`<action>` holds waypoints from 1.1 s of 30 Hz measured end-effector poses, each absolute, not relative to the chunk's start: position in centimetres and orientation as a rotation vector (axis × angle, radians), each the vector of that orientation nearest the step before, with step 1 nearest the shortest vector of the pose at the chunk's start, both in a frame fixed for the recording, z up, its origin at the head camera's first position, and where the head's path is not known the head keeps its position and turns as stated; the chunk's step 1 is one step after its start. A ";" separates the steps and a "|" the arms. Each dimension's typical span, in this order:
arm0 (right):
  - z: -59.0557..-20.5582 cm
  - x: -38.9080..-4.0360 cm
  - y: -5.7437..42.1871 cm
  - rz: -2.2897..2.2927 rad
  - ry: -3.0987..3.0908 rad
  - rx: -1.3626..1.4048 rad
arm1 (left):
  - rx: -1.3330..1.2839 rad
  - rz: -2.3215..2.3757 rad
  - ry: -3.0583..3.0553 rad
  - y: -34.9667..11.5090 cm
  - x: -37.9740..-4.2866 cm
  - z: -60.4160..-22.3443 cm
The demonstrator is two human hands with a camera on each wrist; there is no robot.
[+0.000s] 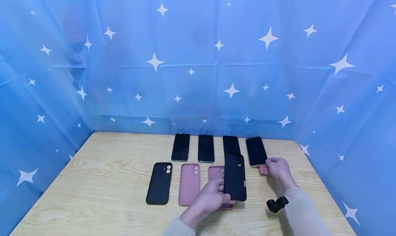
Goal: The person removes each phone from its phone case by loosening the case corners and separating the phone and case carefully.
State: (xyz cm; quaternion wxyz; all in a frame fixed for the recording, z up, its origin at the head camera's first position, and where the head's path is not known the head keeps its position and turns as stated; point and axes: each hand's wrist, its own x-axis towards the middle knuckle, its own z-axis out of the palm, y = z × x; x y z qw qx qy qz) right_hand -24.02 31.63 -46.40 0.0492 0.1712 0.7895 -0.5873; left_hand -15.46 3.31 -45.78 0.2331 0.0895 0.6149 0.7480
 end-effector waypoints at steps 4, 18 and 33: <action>-46.4 -24.2 31.7 -1.745 2.424 0.508 | 0.246 2.046 1.695 3.4 -15.5 -45.8; -46.4 -24.9 32.1 -1.692 2.448 0.514 | 0.257 2.062 1.677 4.0 -15.2 -45.5; -46.8 -24.4 31.9 -1.667 2.519 0.629 | 0.248 2.089 1.662 4.3 -14.8 -46.1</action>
